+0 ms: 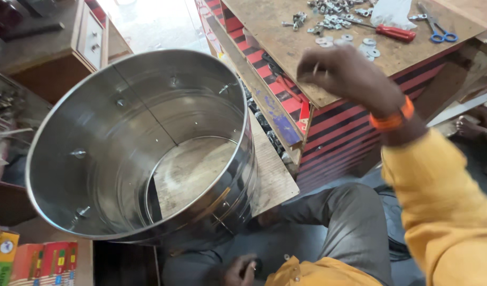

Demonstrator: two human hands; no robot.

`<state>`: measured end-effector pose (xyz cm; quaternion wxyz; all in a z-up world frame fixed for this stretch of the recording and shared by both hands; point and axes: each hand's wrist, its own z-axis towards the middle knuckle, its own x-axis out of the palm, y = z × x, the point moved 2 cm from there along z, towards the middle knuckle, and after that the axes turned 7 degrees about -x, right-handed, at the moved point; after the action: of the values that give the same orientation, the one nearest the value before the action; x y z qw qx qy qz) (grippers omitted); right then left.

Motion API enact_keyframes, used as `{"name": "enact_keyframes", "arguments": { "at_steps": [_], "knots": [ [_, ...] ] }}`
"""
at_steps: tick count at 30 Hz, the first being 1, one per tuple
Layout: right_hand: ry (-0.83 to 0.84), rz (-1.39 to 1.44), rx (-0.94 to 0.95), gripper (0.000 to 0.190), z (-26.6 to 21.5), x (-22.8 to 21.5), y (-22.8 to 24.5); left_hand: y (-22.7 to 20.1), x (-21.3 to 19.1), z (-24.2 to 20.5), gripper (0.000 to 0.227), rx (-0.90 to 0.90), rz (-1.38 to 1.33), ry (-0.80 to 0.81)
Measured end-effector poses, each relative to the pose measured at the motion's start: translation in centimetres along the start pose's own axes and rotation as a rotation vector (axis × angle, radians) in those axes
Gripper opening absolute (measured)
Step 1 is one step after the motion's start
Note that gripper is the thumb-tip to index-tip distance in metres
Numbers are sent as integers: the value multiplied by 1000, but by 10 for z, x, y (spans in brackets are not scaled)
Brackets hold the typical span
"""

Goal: The person is assembling a large metal drum by hand. They insert bolts through pre-drilled holes, add washers and nuts, and tighten them to secure the drum's structure.

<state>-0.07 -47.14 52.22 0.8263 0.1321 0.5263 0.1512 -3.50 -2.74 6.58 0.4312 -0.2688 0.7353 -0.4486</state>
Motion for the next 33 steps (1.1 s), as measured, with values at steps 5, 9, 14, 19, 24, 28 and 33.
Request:
{"name": "enact_keyframes", "arguments": {
  "at_steps": [5, 9, 14, 19, 24, 28, 33],
  "knots": [
    [200, 366, -291, 12, -89, 87, 91, -91, -7, -2, 25, -95, -485, 84],
    [395, 536, -159, 10, -125, 151, 121, -152, -10, 3, 22, -56, -634, 98],
    [357, 537, -103, 14, -152, 176, 125, -129, -3, 18, 18, -114, -658, 143],
    [378, 501, -88, 18, -167, 189, 120, -77, 7, 22, 14, -167, -712, 255],
    [303, 787, 129, 32, -183, 225, 103, -60, 11, 21, 14, -300, -912, 207],
    [116, 1471, 619, 53, -185, 248, 82, -103, -1, 8, 13, -439, -806, 98],
    [27, 1806, 577, 59, -193, 227, 71, -153, -18, -20, 12, -239, -796, 125]
  ]
}}
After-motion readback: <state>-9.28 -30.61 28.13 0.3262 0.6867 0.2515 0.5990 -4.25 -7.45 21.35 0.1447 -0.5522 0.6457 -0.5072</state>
